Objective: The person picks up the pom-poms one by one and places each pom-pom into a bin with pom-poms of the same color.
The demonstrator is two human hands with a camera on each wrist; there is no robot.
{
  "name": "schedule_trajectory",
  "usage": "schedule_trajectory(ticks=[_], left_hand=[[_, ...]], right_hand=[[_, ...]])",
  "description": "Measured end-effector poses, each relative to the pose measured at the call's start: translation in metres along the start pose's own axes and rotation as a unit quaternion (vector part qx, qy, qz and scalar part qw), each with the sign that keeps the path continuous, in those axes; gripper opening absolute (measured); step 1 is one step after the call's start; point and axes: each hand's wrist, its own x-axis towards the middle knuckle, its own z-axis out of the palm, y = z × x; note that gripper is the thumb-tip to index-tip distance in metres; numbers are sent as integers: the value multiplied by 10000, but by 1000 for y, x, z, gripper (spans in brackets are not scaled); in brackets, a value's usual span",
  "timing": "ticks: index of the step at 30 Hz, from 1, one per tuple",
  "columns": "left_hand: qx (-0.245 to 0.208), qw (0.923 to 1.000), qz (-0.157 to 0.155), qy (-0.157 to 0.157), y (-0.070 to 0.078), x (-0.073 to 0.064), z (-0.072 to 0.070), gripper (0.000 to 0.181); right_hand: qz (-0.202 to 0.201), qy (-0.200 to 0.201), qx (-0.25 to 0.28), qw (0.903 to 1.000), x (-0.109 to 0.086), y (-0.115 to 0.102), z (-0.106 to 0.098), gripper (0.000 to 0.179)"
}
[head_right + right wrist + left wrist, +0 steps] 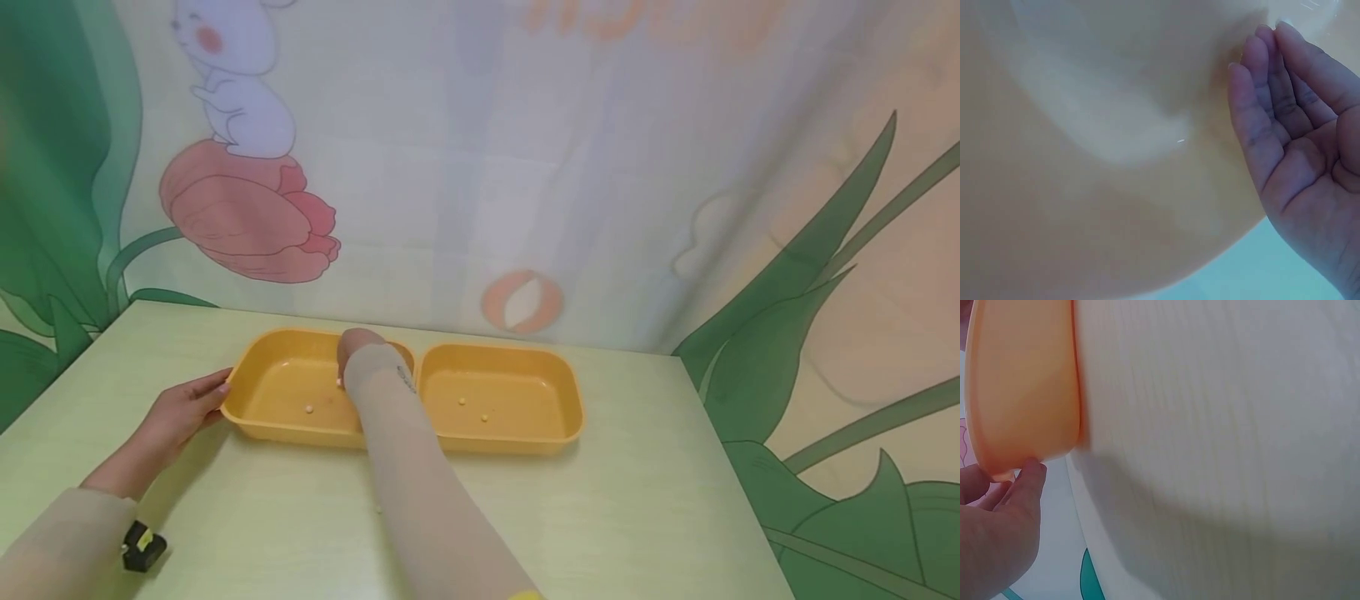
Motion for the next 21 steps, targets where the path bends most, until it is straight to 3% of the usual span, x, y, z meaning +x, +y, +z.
schedule_trajectory(ticks=[12,18,21], left_hand=[[-24,10000,22,30,1,1,1,55],[-72,10000,-9,44,1,1,2,56],[-1,10000,-16,42,1,0,1,56]], right_hand=[[-198,-149,-42,9997,-14,-2,-5,6],[-603,-470,-178,9969,-15,0,-13,17],[-990,-675,-194,9926,-15,1,-20,14]])
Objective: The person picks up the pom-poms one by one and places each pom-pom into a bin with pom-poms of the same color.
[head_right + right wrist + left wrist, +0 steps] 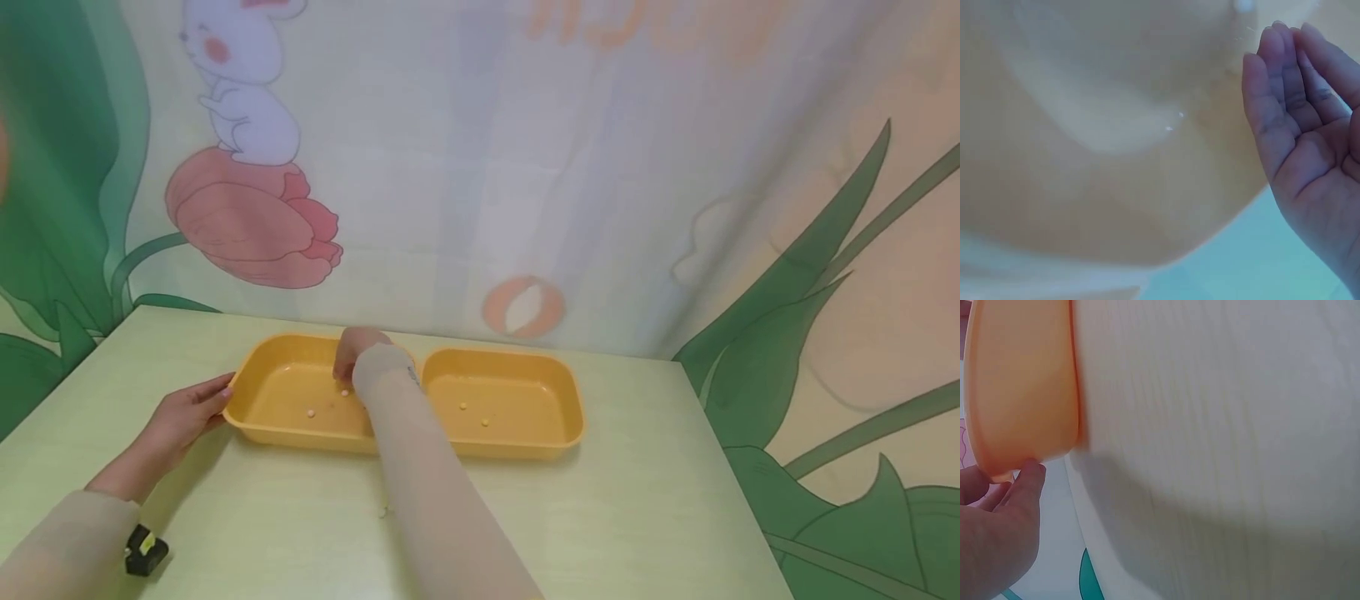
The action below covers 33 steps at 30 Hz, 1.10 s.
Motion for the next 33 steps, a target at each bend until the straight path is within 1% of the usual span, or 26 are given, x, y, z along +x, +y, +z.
schedule_trajectory(ticks=[2,6,10,13,16,20,26,33], left_hand=[[28,10000,-16,-11,0,0,1,56],[48,10000,-64,-37,0,0,1,56],[37,9999,-146,-19,0,0,1,56],[17,9998,-192,20,1,0,2,57],[19,9998,-180,20,1,0,3,56],[42,9999,-138,20,2,-1,3,56],[42,10000,-74,31,0,-2,2,56],[-10,9999,-152,14,1,-3,3,57]], right_hand=[[-332,-149,109,9993,-3,1,-5,14],[-1043,-247,355,9936,-16,2,-17,30],[-1454,-139,517,9879,-31,5,-29,32],[-1671,-32,674,9836,-43,12,-37,28],[-1898,31,836,9783,-56,23,-43,27],[-2097,106,1066,9719,-76,40,-45,25],[-2312,36,1428,9624,-108,70,-37,23],[-2506,-35,1641,9541,-139,109,-20,22]])
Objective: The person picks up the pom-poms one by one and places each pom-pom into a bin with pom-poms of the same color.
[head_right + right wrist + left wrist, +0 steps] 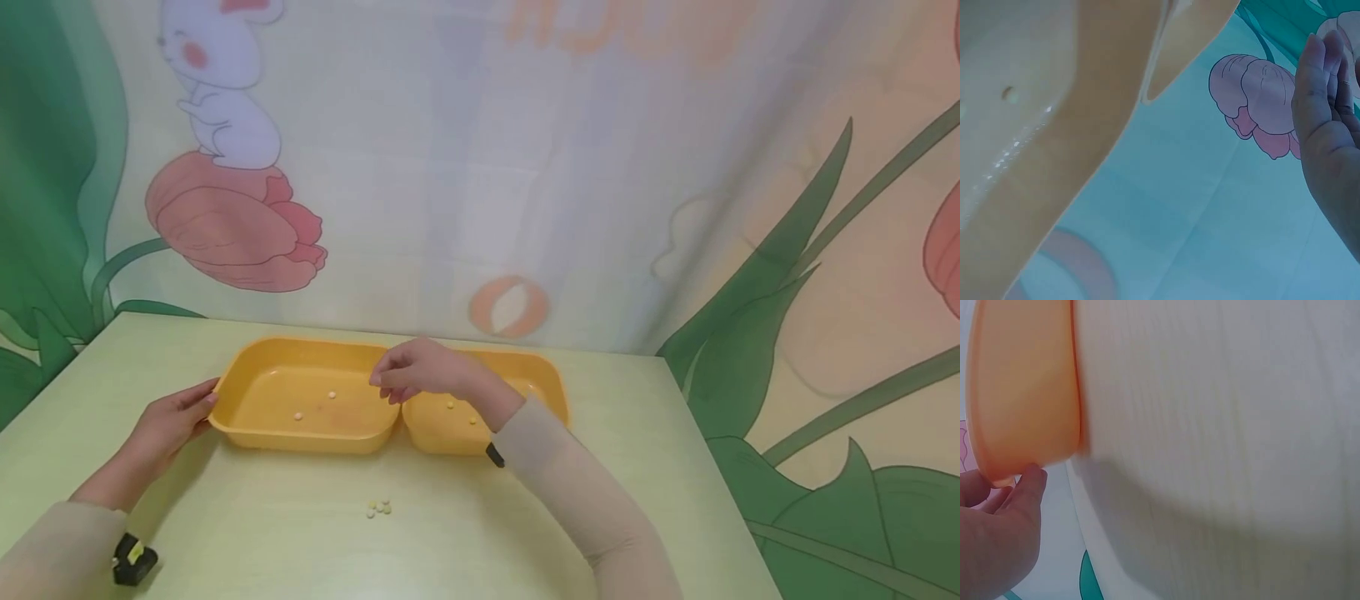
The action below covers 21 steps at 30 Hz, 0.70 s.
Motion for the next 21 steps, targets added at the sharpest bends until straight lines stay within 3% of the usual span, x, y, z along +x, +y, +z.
schedule_trajectory(ticks=[8,15,21], left_hand=[[-9,10000,80,12,0,-2,0,57],[56,9999,98,41,0,-3,0,58],[-34,9999,96,15,0,-5,3,58]], right_hand=[[5,44,145,9999,-39,28,17,21],[92,36,344,9994,-49,55,43,22],[206,314,470,9982,-53,66,68,22]])
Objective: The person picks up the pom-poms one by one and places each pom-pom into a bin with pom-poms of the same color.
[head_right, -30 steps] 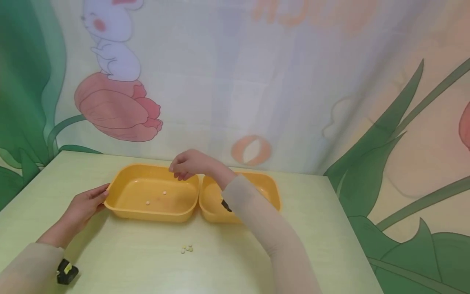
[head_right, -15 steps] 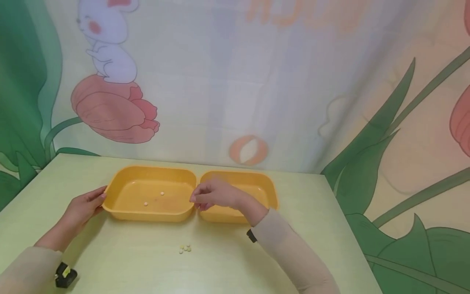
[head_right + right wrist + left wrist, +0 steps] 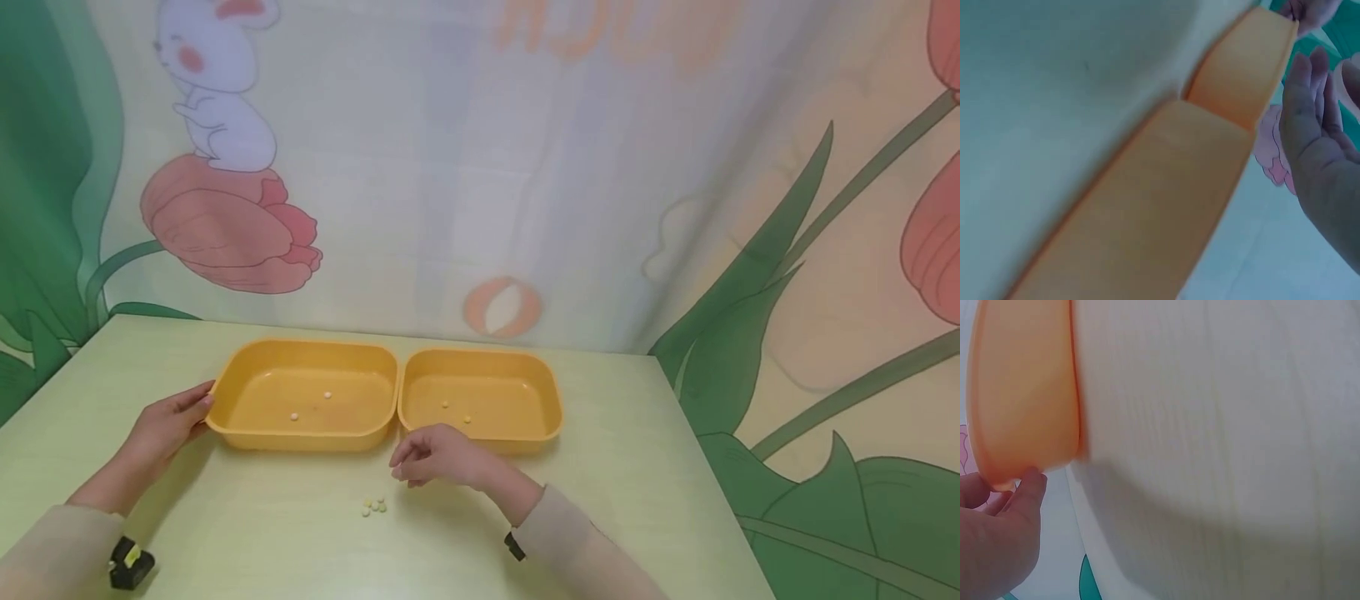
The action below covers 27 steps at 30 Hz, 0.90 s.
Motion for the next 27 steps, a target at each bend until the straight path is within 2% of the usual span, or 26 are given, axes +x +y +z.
schedule_trajectory(ticks=[8,16,27], left_hand=[[79,9999,49,-48,-1,1,-1,57],[103,9999,-59,3,-3,2,-1,57],[107,9998,-139,21,0,2,0,58]], right_hand=[[-28,411,-733,9965,3,19,29,25],[134,479,-943,9943,10,32,45,17],[282,710,-1083,9912,12,32,54,11]])
